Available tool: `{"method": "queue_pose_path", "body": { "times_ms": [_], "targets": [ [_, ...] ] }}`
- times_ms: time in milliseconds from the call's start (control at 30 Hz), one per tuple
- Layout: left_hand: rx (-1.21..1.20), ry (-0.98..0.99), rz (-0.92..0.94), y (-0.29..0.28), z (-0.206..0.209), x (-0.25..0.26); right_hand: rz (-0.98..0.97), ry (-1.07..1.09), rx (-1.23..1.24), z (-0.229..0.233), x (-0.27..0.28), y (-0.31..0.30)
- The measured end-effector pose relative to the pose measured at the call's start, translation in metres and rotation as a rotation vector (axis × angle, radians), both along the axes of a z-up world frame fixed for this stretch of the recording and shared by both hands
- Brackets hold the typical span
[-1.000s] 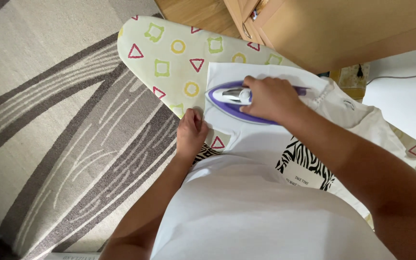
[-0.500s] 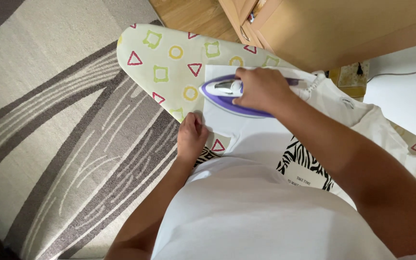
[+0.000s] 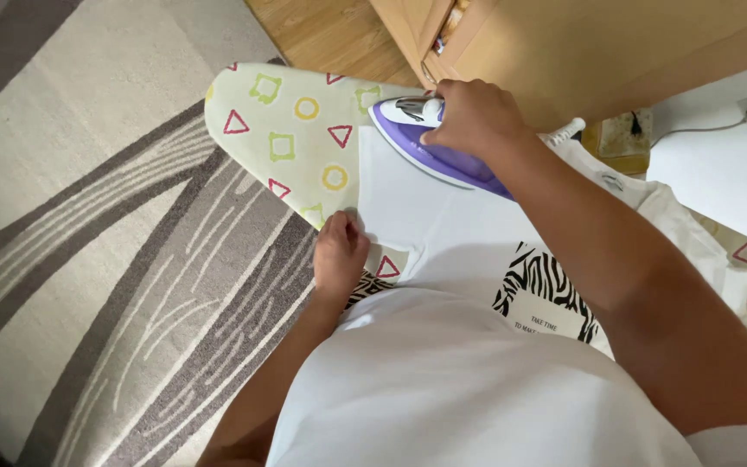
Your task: The person takes a white t-shirt from a laundry basket and places it on an ironing board. They smooth the fabric by hand and then use a purple iron to press the shirt, moving the iron across the sleeves and body. The person flips the shirt over to iron the other side.
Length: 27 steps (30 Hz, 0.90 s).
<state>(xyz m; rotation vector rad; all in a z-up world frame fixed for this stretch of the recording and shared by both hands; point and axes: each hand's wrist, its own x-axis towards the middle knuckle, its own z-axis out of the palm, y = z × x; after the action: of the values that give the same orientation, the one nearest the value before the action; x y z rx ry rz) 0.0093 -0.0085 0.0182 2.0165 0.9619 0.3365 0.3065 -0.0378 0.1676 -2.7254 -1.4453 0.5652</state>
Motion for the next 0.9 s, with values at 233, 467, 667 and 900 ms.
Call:
{"method": "queue_pose_path", "body": {
  "times_ms": [233, 467, 667, 900],
  "targets": [
    [0.27, -0.103, -0.118, 0.007, 0.032, 0.032, -0.284, 0.03, -0.001, 0.043, 0.016, -0.092],
    [0.423, -0.253, -0.574, -0.037, 0.041, 0.119, -0.437, 0.089, -0.381, 0.047, -0.012, -0.171],
    [0.449, 0.201, -0.726, -0.05, 0.029, 0.153, -0.562, 0.141, -0.374, 0.029, -0.009, -0.19],
    [0.544, 0.253, -0.733, -0.053, 0.028, 0.151, -0.58, 0.056, -0.137, 0.004, 0.023, -0.168]
  ]
}}
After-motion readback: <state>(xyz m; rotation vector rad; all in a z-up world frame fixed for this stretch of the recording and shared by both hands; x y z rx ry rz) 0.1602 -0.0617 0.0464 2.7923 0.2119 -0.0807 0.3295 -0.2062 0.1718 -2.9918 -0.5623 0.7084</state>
